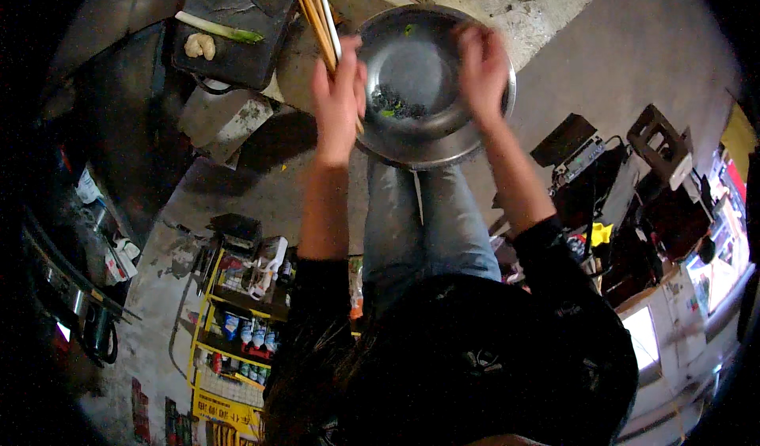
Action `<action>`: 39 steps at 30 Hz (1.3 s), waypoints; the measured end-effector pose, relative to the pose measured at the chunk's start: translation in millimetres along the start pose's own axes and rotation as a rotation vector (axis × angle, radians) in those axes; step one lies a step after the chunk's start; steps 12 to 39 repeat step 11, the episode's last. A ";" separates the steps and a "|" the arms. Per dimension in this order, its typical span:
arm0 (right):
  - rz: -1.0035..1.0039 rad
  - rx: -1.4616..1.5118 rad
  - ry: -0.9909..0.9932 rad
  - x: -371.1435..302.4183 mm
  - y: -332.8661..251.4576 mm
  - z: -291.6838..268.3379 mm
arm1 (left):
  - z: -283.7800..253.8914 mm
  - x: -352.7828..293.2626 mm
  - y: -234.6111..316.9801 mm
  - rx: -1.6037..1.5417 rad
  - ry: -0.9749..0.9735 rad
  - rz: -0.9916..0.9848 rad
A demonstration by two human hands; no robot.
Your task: The person rinses noodles in a metal bowl at an outdoor sink, then moves to a cluttered indoor counter to transfer chopped vegetables into a bowl. They wash a grater and chopsticks in a basin, retrieve keys from a shelf, and wash a steel wool scrubber before returning to the counter to handle a bowl and chopsticks.
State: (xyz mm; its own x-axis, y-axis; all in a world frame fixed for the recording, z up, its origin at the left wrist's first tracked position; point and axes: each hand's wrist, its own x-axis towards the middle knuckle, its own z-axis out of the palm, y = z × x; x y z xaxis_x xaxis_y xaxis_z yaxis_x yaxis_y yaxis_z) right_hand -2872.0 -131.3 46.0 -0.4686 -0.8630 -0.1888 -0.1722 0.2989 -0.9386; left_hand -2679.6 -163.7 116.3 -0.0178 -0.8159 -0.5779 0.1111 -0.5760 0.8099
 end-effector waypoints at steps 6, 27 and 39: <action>-0.149 -0.702 -0.482 -116.0 48.4 44.9 | -13.1 -96.2 -66.9 -0.054 -0.135 -0.195; 0.177 -0.371 -0.632 -105.6 103.8 43.8 | -13.7 -98.2 -100.0 0.052 -0.079 -0.341; 0.177 -0.371 -0.632 -105.6 103.8 43.8 | -13.7 -98.2 -100.0 0.052 -0.079 -0.341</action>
